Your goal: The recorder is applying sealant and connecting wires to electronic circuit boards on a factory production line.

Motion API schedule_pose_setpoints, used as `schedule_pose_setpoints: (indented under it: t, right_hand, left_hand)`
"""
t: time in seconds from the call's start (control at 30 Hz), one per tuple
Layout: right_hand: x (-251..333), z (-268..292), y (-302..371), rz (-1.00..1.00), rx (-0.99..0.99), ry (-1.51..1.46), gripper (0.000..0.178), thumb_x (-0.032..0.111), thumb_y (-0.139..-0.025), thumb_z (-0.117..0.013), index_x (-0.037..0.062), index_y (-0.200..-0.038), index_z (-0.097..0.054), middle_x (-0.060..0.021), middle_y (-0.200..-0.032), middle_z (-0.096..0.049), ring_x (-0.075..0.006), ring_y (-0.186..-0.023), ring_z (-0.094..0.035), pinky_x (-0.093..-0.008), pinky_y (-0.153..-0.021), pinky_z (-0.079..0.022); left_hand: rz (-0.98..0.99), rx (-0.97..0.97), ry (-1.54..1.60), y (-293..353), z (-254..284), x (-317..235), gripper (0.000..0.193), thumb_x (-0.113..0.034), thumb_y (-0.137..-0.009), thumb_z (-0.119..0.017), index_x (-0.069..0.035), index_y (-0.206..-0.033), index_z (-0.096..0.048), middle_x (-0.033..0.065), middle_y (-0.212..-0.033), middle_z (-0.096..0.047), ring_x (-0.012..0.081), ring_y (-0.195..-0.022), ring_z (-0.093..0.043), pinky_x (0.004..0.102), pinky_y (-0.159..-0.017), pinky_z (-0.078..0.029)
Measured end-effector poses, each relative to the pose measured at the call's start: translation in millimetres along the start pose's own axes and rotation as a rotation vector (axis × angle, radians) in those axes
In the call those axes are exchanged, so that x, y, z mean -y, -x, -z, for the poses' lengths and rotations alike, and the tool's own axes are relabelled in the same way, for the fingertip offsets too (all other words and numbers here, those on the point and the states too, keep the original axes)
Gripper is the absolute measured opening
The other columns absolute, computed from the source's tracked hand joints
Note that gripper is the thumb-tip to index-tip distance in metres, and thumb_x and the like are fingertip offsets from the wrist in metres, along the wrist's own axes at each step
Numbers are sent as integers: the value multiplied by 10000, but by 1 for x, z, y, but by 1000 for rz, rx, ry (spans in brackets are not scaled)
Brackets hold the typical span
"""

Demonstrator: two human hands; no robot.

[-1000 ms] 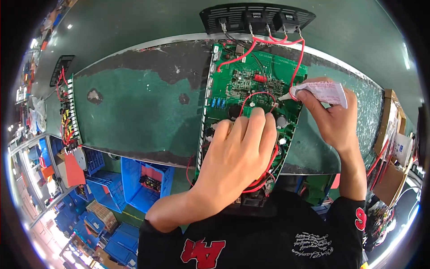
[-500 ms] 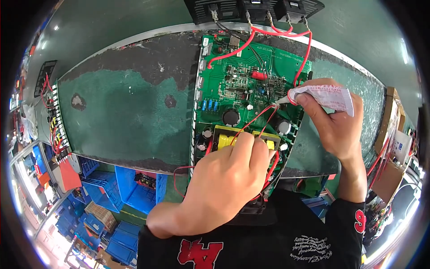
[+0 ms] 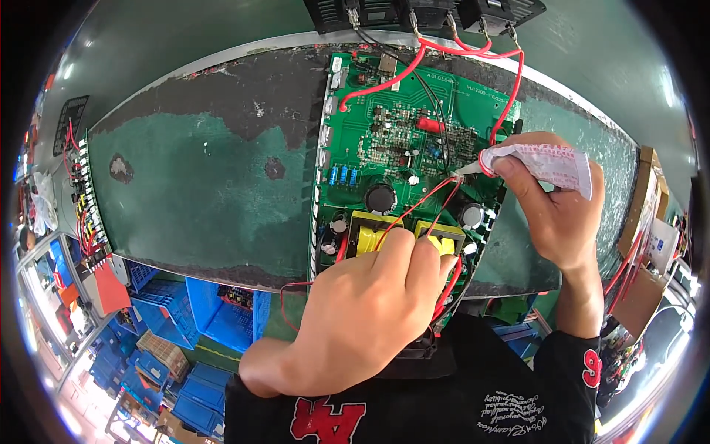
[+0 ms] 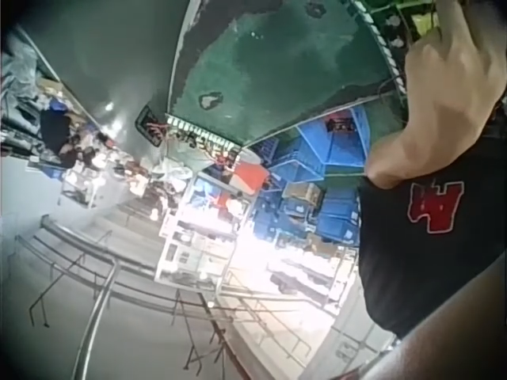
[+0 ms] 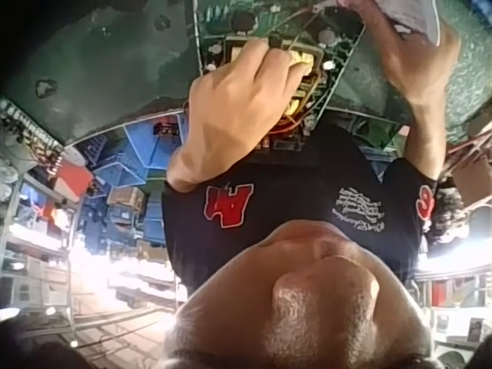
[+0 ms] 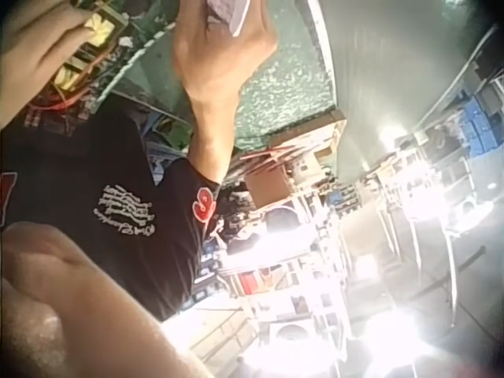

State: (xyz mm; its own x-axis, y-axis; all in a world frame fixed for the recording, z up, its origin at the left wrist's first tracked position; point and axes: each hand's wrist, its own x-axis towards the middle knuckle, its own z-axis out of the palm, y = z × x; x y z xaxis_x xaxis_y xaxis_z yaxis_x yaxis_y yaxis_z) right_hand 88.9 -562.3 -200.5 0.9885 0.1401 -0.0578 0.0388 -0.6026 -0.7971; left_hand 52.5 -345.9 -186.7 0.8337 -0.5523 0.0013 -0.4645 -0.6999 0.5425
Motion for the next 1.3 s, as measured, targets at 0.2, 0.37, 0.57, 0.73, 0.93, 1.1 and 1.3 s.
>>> schedule_pose_setpoints:
  t: [0.2,0.37,0.57,0.73,0.93,1.1,1.3]
  right_hand:
    - [-3,0,0,16,-7,5,104,20,-867,-650,-52,-941,-664,-95,-844,-682,-136,-764,-634,-259,-714,-492]
    - [-2,-1,0,5,-9,-21,108,21,-872,-646,-53,-950,-658,-96,-848,-679,-135,-765,-630,-259,-709,-490]
    - [-5,0,0,53,-3,-9,109,16,-869,-649,-55,-952,-650,-103,-842,-673,-144,-760,-625,-264,-698,-488]
    - [-5,-1,1,61,-8,-2,107,5,-862,-653,-57,-949,-647,-112,-844,-671,-153,-759,-625,-269,-699,-489]
    - [-4,-1,3,56,-23,13,105,-8,-856,-654,-59,-947,-647,-124,-862,-670,-162,-761,-627,-272,-704,-492]
    - [-2,0,3,91,-38,-3,98,-10,-852,-650,-52,-941,-651,-129,-879,-674,-163,-767,-635,-271,-704,-497]
    - [-1,1,1,366,-31,189,108,-61,-791,-647,-38,-897,-644,-154,-877,-678,-214,-761,-670,-282,-682,-521]
  left_hand:
    - [-1,-8,22,0,-1,1,185,-90,-760,-749,-10,-871,-624,55,-699,-510,178,-478,-532,298,-424,-428]
    - [6,-14,23,-1,-1,1,180,-84,-755,-749,-8,-863,-627,56,-694,-516,179,-474,-531,300,-424,-429]
    - [6,-13,25,-1,-1,1,183,-83,-744,-756,-9,-856,-633,56,-692,-515,177,-469,-531,299,-421,-427]
    - [5,-27,39,-1,-1,1,190,-78,-734,-762,-5,-854,-635,55,-689,-514,175,-466,-529,298,-415,-422]
    - [-7,-19,34,-1,-2,1,195,-81,-726,-769,-1,-849,-640,52,-686,-512,167,-463,-522,293,-412,-416]
    - [-5,-12,26,0,-1,1,196,-79,-721,-772,-5,-846,-641,51,-686,-513,165,-462,-522,292,-414,-416]
    - [-7,-22,35,-1,-2,2,201,-80,-718,-774,-9,-848,-638,50,-687,-513,164,-462,-522,288,-414,-416]
